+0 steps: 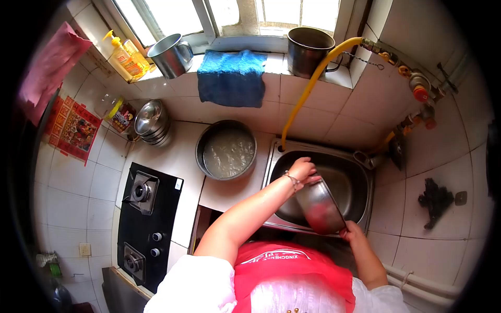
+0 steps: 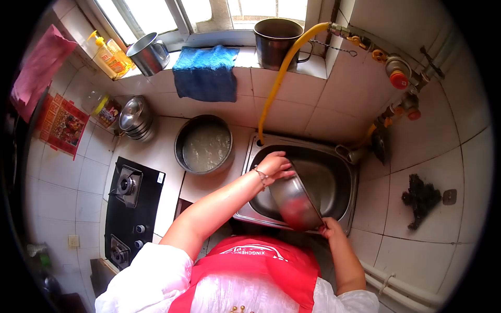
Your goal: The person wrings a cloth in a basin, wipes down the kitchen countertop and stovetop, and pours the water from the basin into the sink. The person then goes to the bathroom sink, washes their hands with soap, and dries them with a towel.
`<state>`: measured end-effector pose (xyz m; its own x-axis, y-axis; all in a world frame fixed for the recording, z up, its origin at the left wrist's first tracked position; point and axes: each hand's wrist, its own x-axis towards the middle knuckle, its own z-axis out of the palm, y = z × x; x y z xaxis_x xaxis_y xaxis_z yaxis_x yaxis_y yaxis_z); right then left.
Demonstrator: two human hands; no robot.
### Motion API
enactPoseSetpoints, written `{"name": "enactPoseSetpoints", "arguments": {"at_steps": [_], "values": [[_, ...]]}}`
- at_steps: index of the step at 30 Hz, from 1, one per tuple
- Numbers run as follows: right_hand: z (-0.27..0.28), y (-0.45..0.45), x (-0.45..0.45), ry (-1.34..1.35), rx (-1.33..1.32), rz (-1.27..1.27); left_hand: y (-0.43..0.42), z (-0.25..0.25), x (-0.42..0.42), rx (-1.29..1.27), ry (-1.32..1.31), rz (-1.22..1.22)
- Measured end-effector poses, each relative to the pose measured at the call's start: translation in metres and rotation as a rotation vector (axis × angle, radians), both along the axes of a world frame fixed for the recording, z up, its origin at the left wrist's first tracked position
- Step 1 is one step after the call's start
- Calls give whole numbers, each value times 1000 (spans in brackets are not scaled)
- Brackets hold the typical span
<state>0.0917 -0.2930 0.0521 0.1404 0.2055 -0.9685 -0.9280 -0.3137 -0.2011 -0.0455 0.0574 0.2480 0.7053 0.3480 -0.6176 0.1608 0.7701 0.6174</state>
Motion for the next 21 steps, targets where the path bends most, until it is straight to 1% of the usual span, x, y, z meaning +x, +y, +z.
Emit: {"name": "enactPoseSetpoints", "arguments": {"at_steps": [2,4,5,6,7,9,10,12,13,14,15,16,18,19,21], "values": [[18,16,-26,47,15,-120,-10,19,14,10,-74,-11],[39,28,-50,95,25,-245,-24,53,16,49,-134,-22],[42,30,-54,119,29,-308,-32,75,10,116,-154,-55],[39,27,-56,285,171,-378,-35,78,5,138,-200,-71],[34,27,-59,289,173,-372,-38,81,-1,160,-245,-87],[26,34,-73,457,387,-507,-38,91,-24,211,-270,-122],[51,48,-84,472,403,-534,-34,90,-40,243,-251,-108],[49,57,-90,497,430,-547,-29,75,-80,280,-164,-70],[43,58,-90,517,456,-565,-29,71,-103,277,-74,-31],[10,50,-86,591,604,-538,-29,67,-126,270,14,9],[24,55,-85,595,598,-532,-32,60,-153,276,114,53],[59,72,-85,625,570,-458,-34,54,-179,278,213,98],[72,80,-85,711,582,-424,-47,26,-238,282,371,173],[64,77,-84,711,570,-431,-59,17,-264,265,449,206],[61,72,-77,723,488,-368,-83,0,-314,219,599,270]]}}
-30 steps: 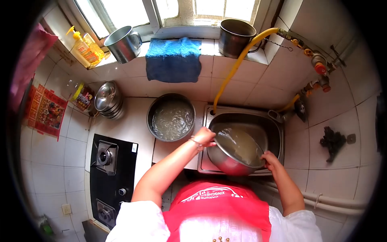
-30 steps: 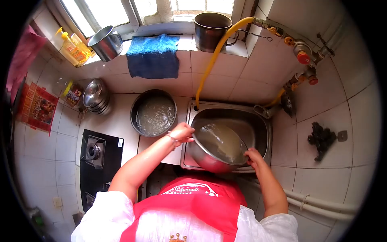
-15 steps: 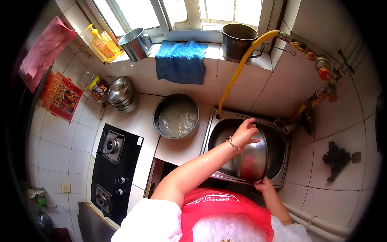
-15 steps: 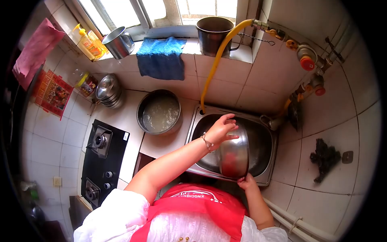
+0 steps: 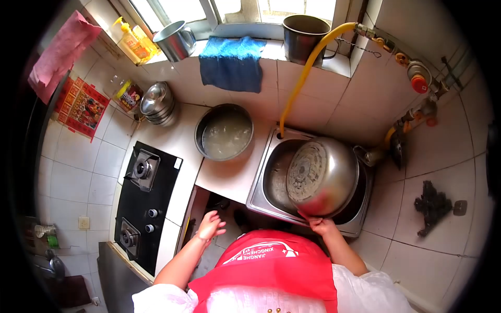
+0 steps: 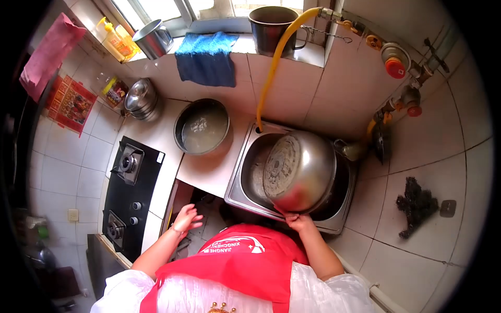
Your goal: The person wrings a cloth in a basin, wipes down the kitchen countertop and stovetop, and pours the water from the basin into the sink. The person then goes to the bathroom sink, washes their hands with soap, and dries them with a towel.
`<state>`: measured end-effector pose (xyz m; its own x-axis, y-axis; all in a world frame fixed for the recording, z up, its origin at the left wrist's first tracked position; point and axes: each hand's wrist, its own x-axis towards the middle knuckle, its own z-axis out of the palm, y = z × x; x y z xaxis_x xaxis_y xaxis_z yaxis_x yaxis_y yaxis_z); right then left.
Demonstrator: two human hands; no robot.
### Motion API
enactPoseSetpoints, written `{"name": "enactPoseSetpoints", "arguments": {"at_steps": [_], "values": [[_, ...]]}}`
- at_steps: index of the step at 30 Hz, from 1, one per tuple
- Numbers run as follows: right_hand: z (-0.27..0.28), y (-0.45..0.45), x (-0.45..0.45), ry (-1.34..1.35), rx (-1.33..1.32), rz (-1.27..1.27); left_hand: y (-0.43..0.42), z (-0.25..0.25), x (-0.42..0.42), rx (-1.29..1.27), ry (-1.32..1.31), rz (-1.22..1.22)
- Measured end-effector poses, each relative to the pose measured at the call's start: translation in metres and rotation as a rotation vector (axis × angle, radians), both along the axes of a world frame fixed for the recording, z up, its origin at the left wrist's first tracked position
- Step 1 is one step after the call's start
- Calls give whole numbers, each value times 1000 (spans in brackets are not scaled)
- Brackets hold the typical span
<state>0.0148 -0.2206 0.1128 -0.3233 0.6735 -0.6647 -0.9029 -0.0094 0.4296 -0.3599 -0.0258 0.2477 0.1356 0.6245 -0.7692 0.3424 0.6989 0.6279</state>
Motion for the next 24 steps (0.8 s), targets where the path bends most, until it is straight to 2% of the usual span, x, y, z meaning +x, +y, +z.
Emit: {"name": "enactPoseSetpoints", "arguments": {"at_steps": [2,3,6,8,10,14,17,18,20,21,24], "values": [[-10,-7,11,-20,-42,51,-24,-21,-46,-51,111,85],[-37,-16,23,-195,-119,85,-36,-32,-69,-76,156,125],[-66,-27,45,-656,-362,206,-64,-53,-111,-103,209,183],[-54,-23,54,-927,-499,330,-79,-66,-131,-100,204,217],[-51,-17,55,-1069,-515,300,-90,-79,-146,-91,189,240],[-33,-10,45,-1185,-552,311,-119,-89,-176,-34,91,294],[-35,-10,37,-1107,-442,359,-158,-86,-210,20,38,359],[-30,-6,30,-1083,-308,339,-176,-89,-228,24,23,397],[-20,-6,9,-1078,-267,223,-217,-96,-266,36,-1,457],[-9,-8,-2,-1047,-163,191,-242,-100,-288,29,2,513],[22,-10,-54,-1057,-88,196,-335,-107,-349,2,19,658]]}}
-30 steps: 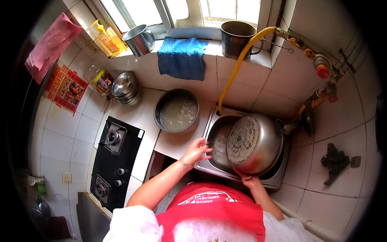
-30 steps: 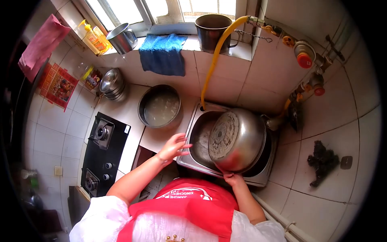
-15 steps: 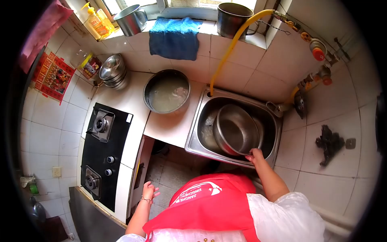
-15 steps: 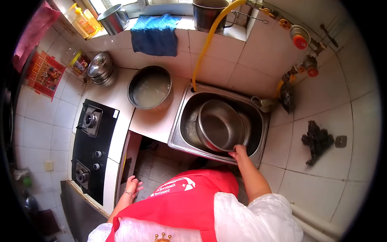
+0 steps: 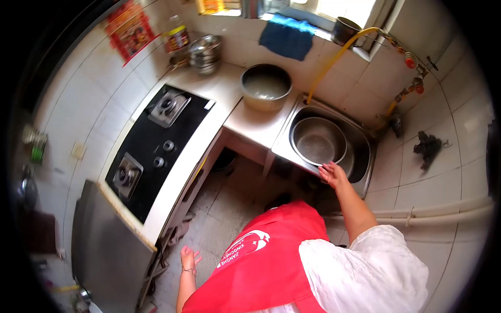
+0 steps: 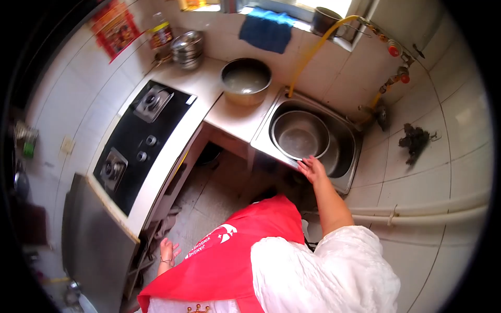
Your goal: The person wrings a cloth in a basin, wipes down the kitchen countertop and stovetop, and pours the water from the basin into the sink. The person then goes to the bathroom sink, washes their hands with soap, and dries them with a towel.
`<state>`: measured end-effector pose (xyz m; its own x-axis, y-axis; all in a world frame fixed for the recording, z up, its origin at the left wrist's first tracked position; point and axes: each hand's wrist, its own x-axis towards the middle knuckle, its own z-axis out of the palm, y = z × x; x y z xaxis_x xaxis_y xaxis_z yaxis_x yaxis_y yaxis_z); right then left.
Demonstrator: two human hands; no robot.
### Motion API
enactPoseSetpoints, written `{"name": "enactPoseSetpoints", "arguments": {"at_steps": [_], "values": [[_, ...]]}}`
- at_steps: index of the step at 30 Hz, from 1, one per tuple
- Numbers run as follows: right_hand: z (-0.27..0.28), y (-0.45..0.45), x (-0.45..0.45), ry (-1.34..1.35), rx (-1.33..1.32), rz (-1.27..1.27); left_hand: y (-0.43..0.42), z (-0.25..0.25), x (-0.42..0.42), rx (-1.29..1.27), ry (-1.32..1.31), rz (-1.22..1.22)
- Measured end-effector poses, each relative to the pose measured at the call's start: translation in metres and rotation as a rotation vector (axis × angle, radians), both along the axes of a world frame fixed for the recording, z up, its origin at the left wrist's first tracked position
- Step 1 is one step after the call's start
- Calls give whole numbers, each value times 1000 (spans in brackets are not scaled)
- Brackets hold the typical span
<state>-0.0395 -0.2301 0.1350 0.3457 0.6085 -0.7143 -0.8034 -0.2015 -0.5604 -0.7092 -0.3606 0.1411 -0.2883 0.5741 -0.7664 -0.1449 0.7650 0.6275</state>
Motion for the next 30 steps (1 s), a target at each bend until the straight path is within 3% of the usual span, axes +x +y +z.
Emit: {"name": "enactPoseSetpoints", "arguments": {"at_steps": [4,8,11,13,15,18,21,22,24,25,27,30], "values": [[19,0,-83,15,85,350,-165,-18,-72,-93,75,253],[39,-6,-197,-40,-52,712,-355,-60,-112,-183,144,541],[31,-3,-260,-31,-113,1029,-503,-129,-108,-182,-230,857],[28,2,-303,7,-147,1224,-538,-116,-52,34,-239,949],[33,9,-360,33,-202,1404,-529,-110,-13,-95,-120,927],[41,14,-446,-252,-224,1723,-495,-91,25,-164,-124,875],[10,35,-518,-256,-189,1974,-471,-76,47,-143,-161,854],[3,38,-551,-324,382,2405,-463,-70,50,-129,-176,855],[-1,45,-632,-331,1145,2725,-448,-56,53,-92,-192,871],[52,9,-677,-321,561,2736,-442,-51,52,-77,-200,895],[108,-40,-748,-277,65,2789,-431,-38,42,-52,-201,946],[139,-88,-832,-189,316,3151,-419,-19,27,-38,-191,1065]]}}
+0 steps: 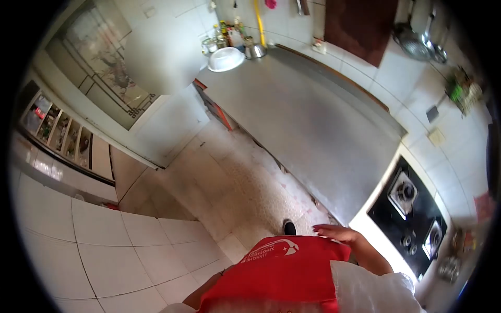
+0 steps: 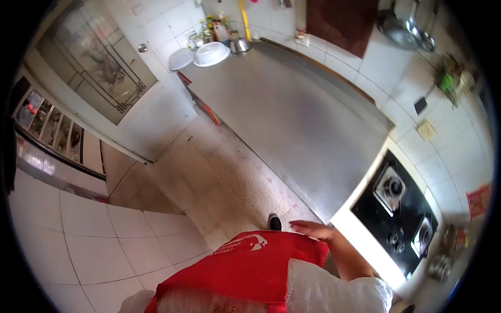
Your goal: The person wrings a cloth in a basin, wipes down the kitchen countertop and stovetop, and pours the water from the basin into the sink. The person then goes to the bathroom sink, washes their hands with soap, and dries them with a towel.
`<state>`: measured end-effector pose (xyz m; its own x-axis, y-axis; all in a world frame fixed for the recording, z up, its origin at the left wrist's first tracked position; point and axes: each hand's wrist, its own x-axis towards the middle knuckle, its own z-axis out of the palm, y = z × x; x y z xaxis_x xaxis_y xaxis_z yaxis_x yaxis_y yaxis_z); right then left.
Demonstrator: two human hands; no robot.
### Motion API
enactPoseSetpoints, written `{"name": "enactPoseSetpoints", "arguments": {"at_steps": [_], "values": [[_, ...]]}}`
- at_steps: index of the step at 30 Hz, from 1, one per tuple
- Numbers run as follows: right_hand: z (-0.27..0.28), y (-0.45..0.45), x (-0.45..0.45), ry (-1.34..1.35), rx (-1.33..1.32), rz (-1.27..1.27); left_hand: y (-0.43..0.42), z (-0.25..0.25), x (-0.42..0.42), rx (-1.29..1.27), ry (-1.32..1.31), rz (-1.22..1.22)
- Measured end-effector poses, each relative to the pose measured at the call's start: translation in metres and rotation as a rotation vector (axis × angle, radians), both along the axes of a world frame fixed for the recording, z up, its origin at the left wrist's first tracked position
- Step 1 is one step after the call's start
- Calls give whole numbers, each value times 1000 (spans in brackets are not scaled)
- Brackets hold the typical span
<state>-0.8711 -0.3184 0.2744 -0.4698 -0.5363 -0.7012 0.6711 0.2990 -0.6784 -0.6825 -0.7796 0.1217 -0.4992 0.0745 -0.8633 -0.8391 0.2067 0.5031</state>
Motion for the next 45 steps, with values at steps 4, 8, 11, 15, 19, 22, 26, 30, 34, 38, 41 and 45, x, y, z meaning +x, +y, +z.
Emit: {"name": "enactPoseSetpoints", "arguments": {"at_steps": [4,8,11,15,19,22,26,30,34,38,41,45], "values": [[8,-62,-64,225,129,669,1,20,-15,-30,22,184],[15,-103,-113,216,164,768,-7,30,-30,-27,34,319],[7,-135,-146,225,152,762,-17,31,-37,-2,39,393],[-14,-188,-186,317,43,765,-49,29,-51,63,67,451],[27,-280,-241,515,189,950,-103,38,-69,165,189,489],[53,-355,-276,501,249,873,-164,63,-109,209,324,515],[50,-448,-334,365,99,588,-306,96,-161,39,247,296],[32,-527,-408,272,23,205,-435,39,-228,-300,539,1],[22,-607,-474,380,231,229,-546,63,-369,-540,667,35],[-2,-714,-541,319,329,214,-654,72,-455,-635,748,73],[-34,-816,-604,321,269,308,-753,63,-446,-591,582,86],[-55,-1024,-642,334,129,510,-853,51,-338,-508,177,445]]}}
